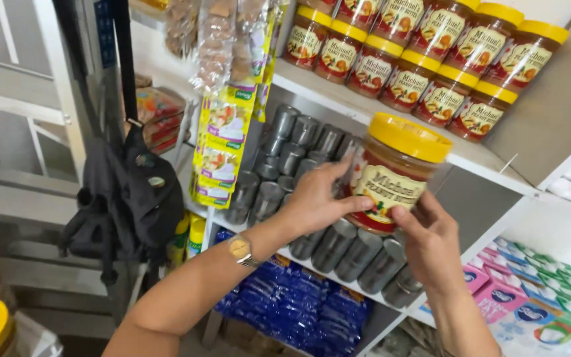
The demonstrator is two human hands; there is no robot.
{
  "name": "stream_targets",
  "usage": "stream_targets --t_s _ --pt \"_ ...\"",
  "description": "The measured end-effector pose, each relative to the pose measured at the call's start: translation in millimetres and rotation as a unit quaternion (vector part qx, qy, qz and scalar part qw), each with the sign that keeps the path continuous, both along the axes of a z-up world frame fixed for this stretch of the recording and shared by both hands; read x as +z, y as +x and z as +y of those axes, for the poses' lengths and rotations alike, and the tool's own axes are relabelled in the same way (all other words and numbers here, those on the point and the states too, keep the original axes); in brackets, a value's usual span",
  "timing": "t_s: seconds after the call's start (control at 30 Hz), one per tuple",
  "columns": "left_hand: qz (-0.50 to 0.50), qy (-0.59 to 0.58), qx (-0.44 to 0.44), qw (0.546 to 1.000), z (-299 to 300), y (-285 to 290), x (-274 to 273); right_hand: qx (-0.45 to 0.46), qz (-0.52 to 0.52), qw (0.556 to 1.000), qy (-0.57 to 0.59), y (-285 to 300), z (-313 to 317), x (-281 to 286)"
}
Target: The recorder is moving jars of peanut butter from a freezer top onto a store shelf.
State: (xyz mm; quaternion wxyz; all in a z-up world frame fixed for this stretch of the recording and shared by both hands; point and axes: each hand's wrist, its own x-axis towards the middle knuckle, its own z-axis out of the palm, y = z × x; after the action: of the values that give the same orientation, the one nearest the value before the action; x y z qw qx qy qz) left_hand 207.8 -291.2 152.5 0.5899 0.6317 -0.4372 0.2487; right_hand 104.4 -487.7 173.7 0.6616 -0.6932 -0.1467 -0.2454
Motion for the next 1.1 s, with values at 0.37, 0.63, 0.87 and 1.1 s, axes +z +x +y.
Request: stream_targets --t_s 0.37,0.63,0.87,1.1 --pt "-0.113 0.036 -0.024 0.993 -112 120 94 -0.093 -0.126 0.988 0.006 68 -69 71" --pt "-0.192 0.026 -0.087 0.977 -164 185 179 -0.105 -0.194 0.975 -0.018 126 -103 139" --pt "-0.219 -0.097 -0.079 0.968 -241 272 258 -0.035 -0.261 0.964 -0.046 192 -135 210" --pt "-0.286 -0.073 -0.031 0.955 -261 317 326 -0.01 -0.281 0.959 -0.049 286 -227 272"
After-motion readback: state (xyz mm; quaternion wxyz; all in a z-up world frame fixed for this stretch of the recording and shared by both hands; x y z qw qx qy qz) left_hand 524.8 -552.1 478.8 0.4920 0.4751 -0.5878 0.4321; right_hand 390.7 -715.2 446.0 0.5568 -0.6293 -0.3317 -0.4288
